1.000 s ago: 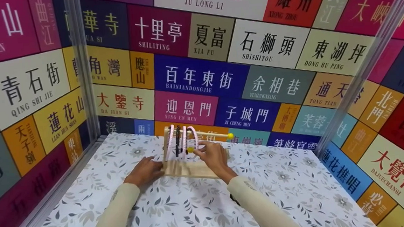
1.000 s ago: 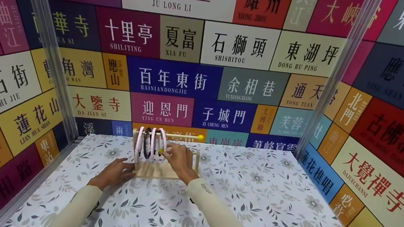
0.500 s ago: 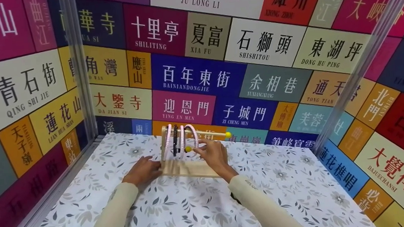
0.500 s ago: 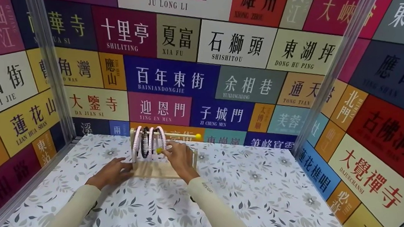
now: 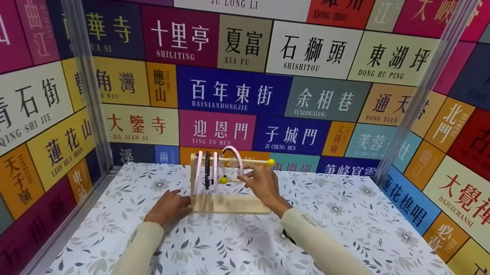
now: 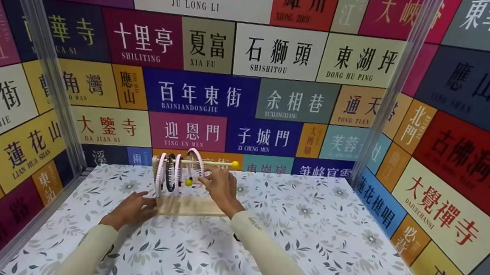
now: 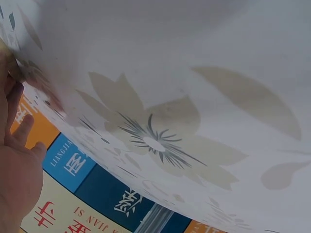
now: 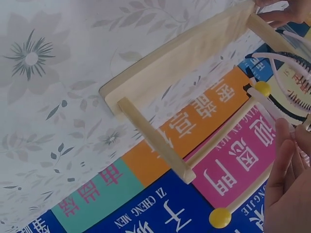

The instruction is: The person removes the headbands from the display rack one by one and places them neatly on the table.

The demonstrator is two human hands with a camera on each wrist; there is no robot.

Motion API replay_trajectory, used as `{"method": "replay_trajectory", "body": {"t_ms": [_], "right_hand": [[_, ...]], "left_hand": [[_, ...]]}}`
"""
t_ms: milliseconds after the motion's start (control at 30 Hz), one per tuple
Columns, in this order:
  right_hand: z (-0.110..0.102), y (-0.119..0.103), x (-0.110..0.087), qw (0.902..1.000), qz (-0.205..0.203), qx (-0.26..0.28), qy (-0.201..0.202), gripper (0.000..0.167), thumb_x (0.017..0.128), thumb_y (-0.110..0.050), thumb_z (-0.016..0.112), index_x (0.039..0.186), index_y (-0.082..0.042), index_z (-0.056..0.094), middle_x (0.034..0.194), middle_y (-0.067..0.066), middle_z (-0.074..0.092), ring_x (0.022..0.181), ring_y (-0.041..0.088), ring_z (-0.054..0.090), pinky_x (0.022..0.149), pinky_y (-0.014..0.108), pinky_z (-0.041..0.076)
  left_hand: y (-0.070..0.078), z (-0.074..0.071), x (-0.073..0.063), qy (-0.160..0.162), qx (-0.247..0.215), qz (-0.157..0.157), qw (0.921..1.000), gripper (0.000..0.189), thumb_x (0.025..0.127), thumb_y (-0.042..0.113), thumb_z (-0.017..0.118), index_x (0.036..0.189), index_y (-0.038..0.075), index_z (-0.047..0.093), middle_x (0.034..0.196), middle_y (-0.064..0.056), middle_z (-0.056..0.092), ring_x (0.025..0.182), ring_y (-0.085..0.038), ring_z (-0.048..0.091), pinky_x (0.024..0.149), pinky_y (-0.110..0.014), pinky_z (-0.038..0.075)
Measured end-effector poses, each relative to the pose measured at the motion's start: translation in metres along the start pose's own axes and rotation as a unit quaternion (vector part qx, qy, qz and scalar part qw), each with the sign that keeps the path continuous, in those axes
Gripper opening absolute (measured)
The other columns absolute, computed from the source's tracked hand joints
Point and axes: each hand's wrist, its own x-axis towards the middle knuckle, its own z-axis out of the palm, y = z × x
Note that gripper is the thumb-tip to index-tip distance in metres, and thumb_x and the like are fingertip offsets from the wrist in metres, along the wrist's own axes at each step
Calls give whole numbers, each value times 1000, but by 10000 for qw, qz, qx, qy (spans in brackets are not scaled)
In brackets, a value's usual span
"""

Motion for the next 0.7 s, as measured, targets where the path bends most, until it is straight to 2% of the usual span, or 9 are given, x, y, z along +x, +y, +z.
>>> {"method": "replay_trajectory", "body": {"t_ms": [67, 200, 267, 367, 567, 600, 700], "right_hand": [[-3, 3, -1, 10000, 33, 19, -3, 32, 92, -34, 80, 120, -18, 78, 89, 0, 80, 59, 4, 72, 50, 26, 56], [-12, 8, -2, 9998, 177, 119, -35, 36, 92, -35, 80, 123, -17, 77, 92, 1, 80, 58, 9, 73, 46, 28, 54], [-18, 11, -2, 9996, 239, 131, -23, 37, 92, -36, 80, 123, -16, 77, 92, 1, 80, 56, 10, 72, 46, 28, 54], [-27, 16, -2, 9996, 273, 95, 34, 38, 92, -36, 80, 123, -15, 77, 91, 3, 80, 55, 11, 71, 44, 29, 51], [-42, 23, -4, 9994, 319, 128, 42, 38, 92, -35, 81, 123, -13, 76, 93, 7, 80, 51, 6, 68, 37, 29, 44], [-45, 25, -4, 9993, 332, 137, 36, 38, 92, -34, 81, 123, -13, 76, 94, 7, 80, 50, 3, 67, 37, 28, 44], [-53, 29, -6, 9990, 368, 265, 39, 38, 92, -32, 81, 124, -12, 76, 98, 7, 80, 52, 7, 69, 40, 28, 50]], "left_hand": [[0, 0, 0, -11, 49, 85, 10000, 42, 101, 36, 69, 138, 16, 68, 142, -3, 65, 149, -36, 39, 129, -57, 13], [-1, 0, 0, -85, -186, -38, 9998, 43, 100, 36, 69, 140, 17, 67, 146, -3, 62, 152, -35, 34, 130, -57, 9], [-1, 1, 0, -120, -386, -196, 9990, 44, 100, 36, 70, 141, 20, 66, 151, -4, 58, 154, -37, 29, 129, -60, 8], [-3, 2, 0, -114, -622, -380, 9973, 45, 99, 36, 71, 141, 22, 66, 156, -8, 52, 155, -41, 24, 127, -64, 8], [-8, 1, 0, -37, -818, -494, 9954, 43, 96, 37, 75, 137, 25, 69, 159, -11, 47, 154, -45, 23, 125, -67, 12], [-9, 1, 0, -50, -863, -521, 9949, 43, 96, 37, 75, 137, 25, 69, 160, -12, 45, 154, -45, 22, 125, -68, 12], [-10, 0, -1, -70, -926, -542, 9942, 44, 95, 37, 76, 137, 25, 69, 162, -15, 42, 153, -47, 24, 124, -69, 14]]}}
